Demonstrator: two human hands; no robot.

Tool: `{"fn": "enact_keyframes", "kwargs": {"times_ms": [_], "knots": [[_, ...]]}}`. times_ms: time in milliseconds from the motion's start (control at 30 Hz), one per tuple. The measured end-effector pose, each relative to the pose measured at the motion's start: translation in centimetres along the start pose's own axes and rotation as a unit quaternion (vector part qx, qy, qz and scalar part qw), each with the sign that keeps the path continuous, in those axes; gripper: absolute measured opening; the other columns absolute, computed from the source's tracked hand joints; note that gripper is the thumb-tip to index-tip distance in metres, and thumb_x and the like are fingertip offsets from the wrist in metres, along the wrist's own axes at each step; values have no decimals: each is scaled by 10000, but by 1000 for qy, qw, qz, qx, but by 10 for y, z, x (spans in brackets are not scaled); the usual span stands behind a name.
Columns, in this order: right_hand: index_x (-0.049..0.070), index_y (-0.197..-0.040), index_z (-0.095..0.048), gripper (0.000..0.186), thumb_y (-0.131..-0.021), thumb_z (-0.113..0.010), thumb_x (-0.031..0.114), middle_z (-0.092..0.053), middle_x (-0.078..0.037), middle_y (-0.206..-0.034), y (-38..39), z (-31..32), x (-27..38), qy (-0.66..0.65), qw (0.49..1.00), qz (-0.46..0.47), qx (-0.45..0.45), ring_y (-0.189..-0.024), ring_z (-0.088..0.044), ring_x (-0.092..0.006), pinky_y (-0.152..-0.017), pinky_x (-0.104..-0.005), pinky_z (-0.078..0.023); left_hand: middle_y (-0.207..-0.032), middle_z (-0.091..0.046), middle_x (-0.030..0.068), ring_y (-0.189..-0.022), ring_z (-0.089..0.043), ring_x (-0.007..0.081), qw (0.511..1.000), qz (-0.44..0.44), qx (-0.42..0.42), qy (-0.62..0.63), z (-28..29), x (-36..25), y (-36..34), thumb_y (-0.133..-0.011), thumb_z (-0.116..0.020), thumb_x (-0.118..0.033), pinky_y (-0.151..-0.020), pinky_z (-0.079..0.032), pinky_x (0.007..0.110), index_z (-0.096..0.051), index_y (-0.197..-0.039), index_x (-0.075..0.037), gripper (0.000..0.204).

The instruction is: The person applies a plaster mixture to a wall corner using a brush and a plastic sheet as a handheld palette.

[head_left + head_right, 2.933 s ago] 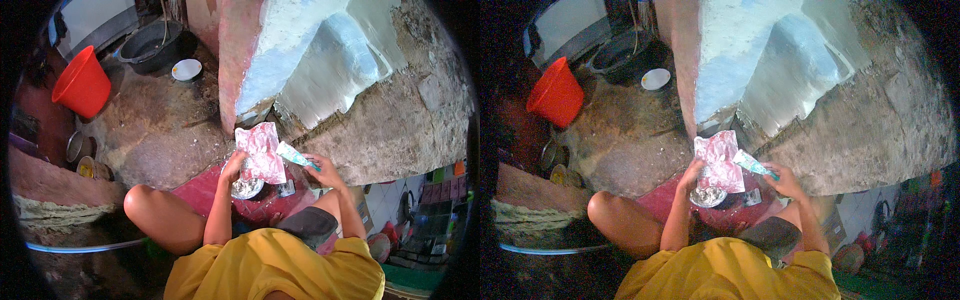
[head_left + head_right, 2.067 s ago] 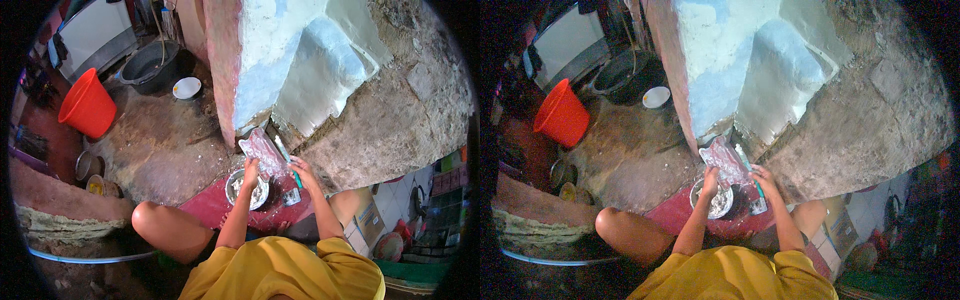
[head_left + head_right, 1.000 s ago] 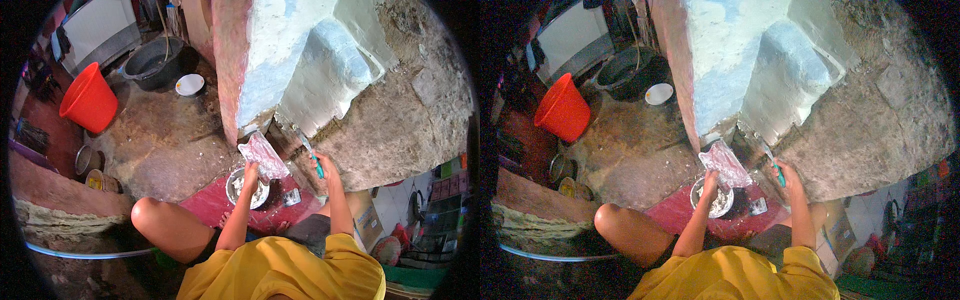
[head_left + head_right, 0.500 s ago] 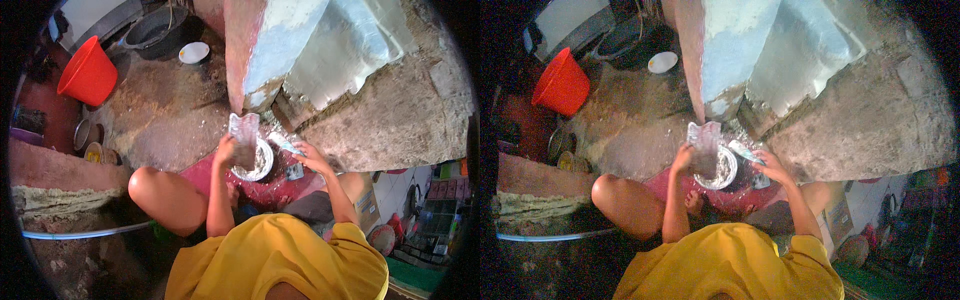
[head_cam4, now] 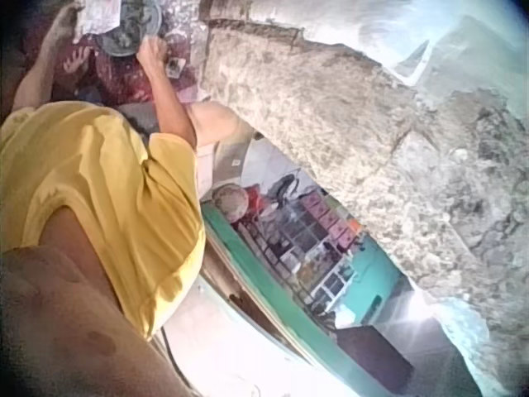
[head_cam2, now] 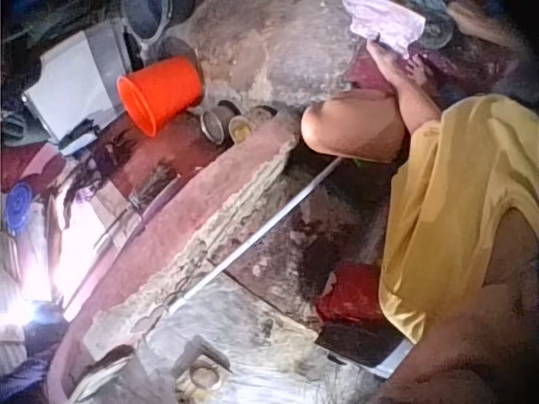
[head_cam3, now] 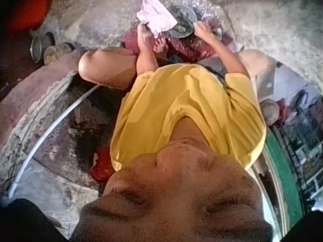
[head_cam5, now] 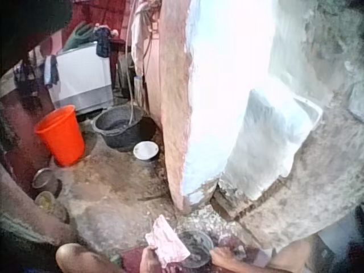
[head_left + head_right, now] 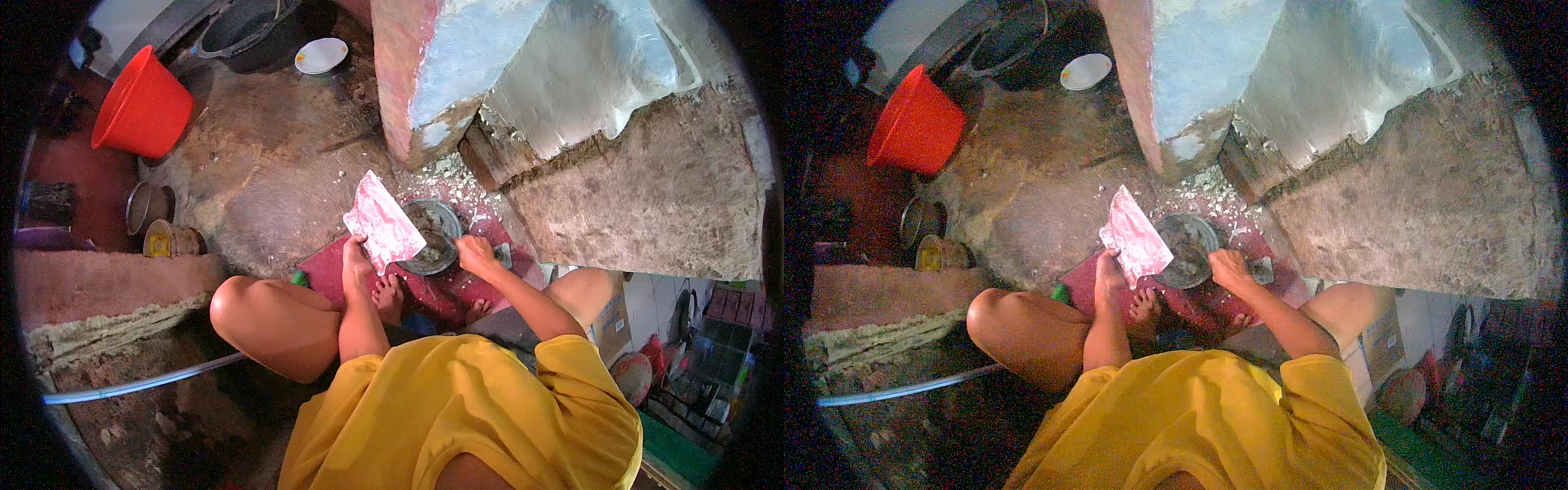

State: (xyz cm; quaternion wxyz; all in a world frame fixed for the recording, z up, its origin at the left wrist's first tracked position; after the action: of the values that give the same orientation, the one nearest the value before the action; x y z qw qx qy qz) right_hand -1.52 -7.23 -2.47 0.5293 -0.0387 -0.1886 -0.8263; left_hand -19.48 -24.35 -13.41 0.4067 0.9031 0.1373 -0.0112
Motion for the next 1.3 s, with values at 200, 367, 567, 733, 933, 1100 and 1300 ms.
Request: {"fn": "enact_keyframes", "kwargs": {"times_ms": [200, 367, 567, 733, 933, 1100, 1300], "knots": [[21, -696, -575, 96, -611, -538, 46, -560, -200, -676, 2, -39, 11, -36, 984, 18, -174, -631, -577, -366, -569, -468, -456, -1027, -584, 166, -962, -545, 340, 997, 17, 78, -1, -3, 5, -2, -684, -440, -119, -911, -387, 497, -543, -999, 12, 356], [76, -889, -607, 228, -665, -570, 98, -585, -193, -776, -11, -15, 17, -194, 977, -32, -86, -739, -572, -393, -628, -450, -462, -1042, -579, 169, -983, -535, 346, 998, 3, 48, 45, 11, 5, 6, -651, -456, -108, -918, -379, 501, -545, -1017, 10, 395], [44, -1046, -547, 468, -634, -684, 217, -597, -195, -743, 7, -12, -22, -250, 966, -62, 6, -734, -597, -335, -677, -386, -453, -1052, -575, 163, -986, -532, 353, 997, -13, 58, 40, -2, 3, 1, -634, -471, -120, -926, -370, 505, -533, -1040, 12, 431], [40, -1073, -552, 373, -752, -652, 201, -616, -139, -865, 33, 5, -44, -370, 925, -81, -15, -800, -583, -185, -730, -325, -446, -1020, -579, 153, -982, -530, 345, 997, -42, 60, 13, 4, -10, -8, -628, -478, -137, -931, -368, 503, -531, -1037, -1, 435], [43, -1105, -558, 334, -844, -568, 251, -610, -47, -784, 27, 79, -69, -413, 895, -148, -78, -595, -556, -124, -588, -271, -462, -997, -587, 126, -940, -544, 323, 996, -84, 35, 5, -3, -23, -3, -610, -481, -133, -908, -393, 480, -541, -981, -5, 397], [66, -1103, -550, 315, -866, -537, 273, -520, 16, -656, 18, 113, -107, -586, 778, -186, -129, -462, -417, -47, -394, -205, -348, -954, -596, 124, -890, -554, 321, 995, -85, 3, -53, -10, -16, 4, -607, -476, -123, -875, -419, 462, -549, -927, -8, 348], [66, -1105, -540, 329, -878, -514, 303, -491, 12, -667, 17, 133, -129, -655, 714, -194, -150, -460, -381, -33, -367, -189, -312, -880, -597, 113, -832, -555, 310, 998, -54, 5, -21, -12, -13, 4, -607, -468, -116, -833, -444, 428, -549, -825, -15, 253]]}}
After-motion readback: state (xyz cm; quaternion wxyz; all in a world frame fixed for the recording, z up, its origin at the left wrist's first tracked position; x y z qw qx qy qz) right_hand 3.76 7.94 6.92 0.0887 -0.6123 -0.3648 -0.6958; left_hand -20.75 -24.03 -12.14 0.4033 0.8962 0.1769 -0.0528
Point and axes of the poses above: each hand's wrist, its own y-axis away from the middle knuckle, its own z-axis out of the back of the hand, x = y × z, the point moved 7 cm from there along -y, towards the middle knuckle
